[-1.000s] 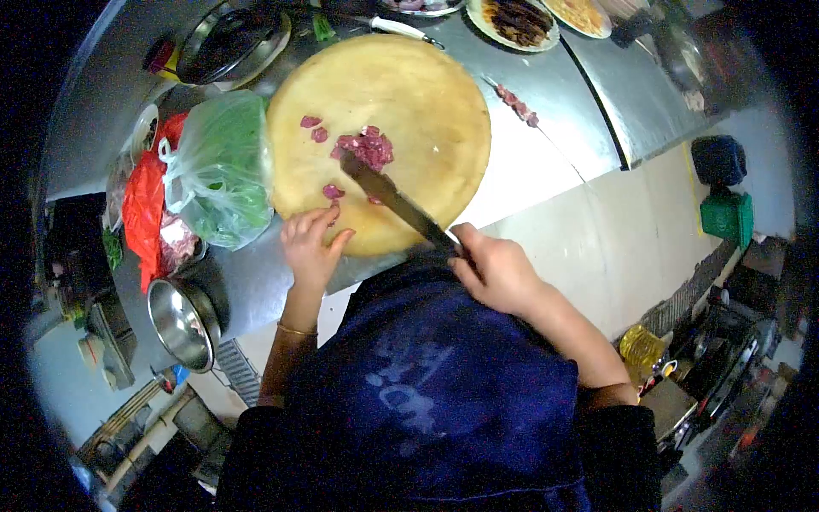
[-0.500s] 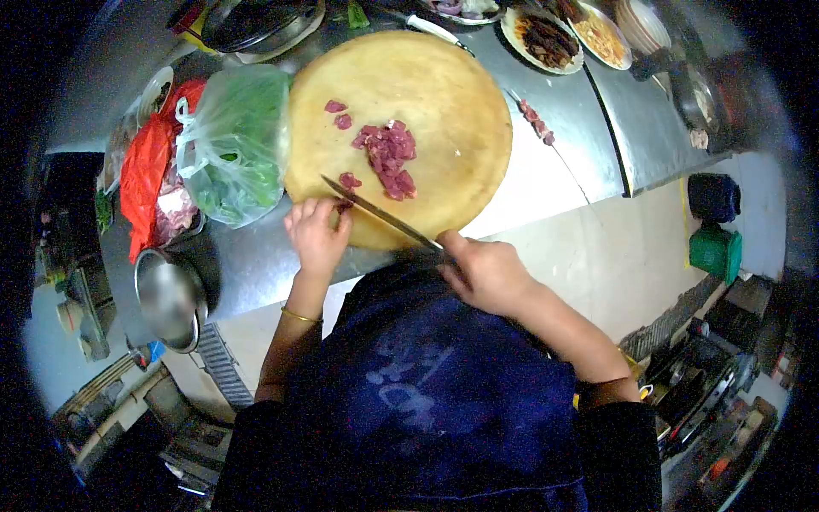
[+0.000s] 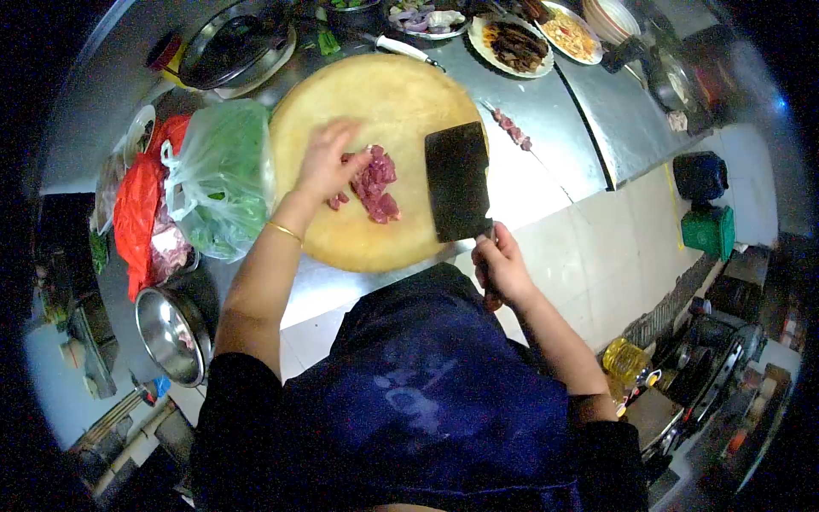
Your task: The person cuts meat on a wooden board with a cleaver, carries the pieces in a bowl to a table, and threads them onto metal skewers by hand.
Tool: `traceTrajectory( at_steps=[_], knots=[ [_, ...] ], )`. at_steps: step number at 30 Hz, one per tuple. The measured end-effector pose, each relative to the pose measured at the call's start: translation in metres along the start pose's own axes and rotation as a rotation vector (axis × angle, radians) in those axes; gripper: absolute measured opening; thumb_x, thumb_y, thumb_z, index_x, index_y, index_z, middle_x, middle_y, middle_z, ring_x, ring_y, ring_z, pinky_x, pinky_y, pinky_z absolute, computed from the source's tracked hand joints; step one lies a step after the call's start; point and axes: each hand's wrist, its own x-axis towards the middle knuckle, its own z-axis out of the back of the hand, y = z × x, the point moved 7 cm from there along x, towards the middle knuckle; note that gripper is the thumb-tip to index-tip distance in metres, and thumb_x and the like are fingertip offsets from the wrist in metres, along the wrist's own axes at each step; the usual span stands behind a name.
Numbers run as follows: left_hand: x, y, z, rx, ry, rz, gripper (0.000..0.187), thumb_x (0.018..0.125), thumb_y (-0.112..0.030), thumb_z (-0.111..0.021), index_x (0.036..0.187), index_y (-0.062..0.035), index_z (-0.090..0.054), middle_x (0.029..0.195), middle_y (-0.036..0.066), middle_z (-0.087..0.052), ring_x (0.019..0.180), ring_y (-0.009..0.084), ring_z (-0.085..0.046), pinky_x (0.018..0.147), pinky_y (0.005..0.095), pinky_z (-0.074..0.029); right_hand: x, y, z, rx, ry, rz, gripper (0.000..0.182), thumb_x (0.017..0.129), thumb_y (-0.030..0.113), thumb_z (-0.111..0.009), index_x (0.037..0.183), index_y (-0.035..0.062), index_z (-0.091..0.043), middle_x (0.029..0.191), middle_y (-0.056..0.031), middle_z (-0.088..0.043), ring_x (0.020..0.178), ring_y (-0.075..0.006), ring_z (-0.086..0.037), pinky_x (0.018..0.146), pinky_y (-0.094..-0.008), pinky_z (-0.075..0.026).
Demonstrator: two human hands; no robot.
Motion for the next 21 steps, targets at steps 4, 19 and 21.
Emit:
traceTrajectory(
  at_steps=[4,19,21],
  knots=[
    [-0.027,-0.054,-0.012,-0.024,0.167,-0.155,0.078,0.065,-0.051,-0.08,0.128,-0.012,-0.057,0.134,0.012,-0.051,0.124,0.0328,-0.046,0.112,0.0492,-0.028,0.007,-0.011,-0.017,-0.022,0.039,0.023,0.022,0.099,0.015,-0.046,0.12,0.0095,-0.043,0.068,-0.0026,-0.049,0.044,-0.012,-0.044,0.04,-0.0252,-0.038],
    [-0.163,-0.032,0.112,-0.104,-0.912,0.326,0.044,0.069,-0.008,-0.076,0.111,-0.0039,-0.062,0.123,0.015,-0.058,0.119,0.0324,-0.051,0.111,0.0465,-0.032,-0.011,0.036,-0.203,-0.437,0.652,0.078,0.017,0.094,0.007,-0.054,0.11,0.0059,-0.048,0.072,0.0031,-0.048,0.056,-0.0077,-0.046,0.051,-0.0233,-0.039],
    [-0.199,-0.025,0.165,-0.004,-1.033,0.329,0.043,0.07,-0.006,-0.075,0.111,-0.003,-0.062,0.125,0.015,-0.058,0.12,0.0314,-0.051,0.112,0.0457,-0.032,-0.024,0.053,-0.257,-0.506,0.808,0.252,0.02,0.092,0.007,-0.056,0.11,0.0051,-0.048,0.072,0.0027,-0.047,0.059,-0.0078,-0.045,0.053,-0.024,-0.039]
  ],
)
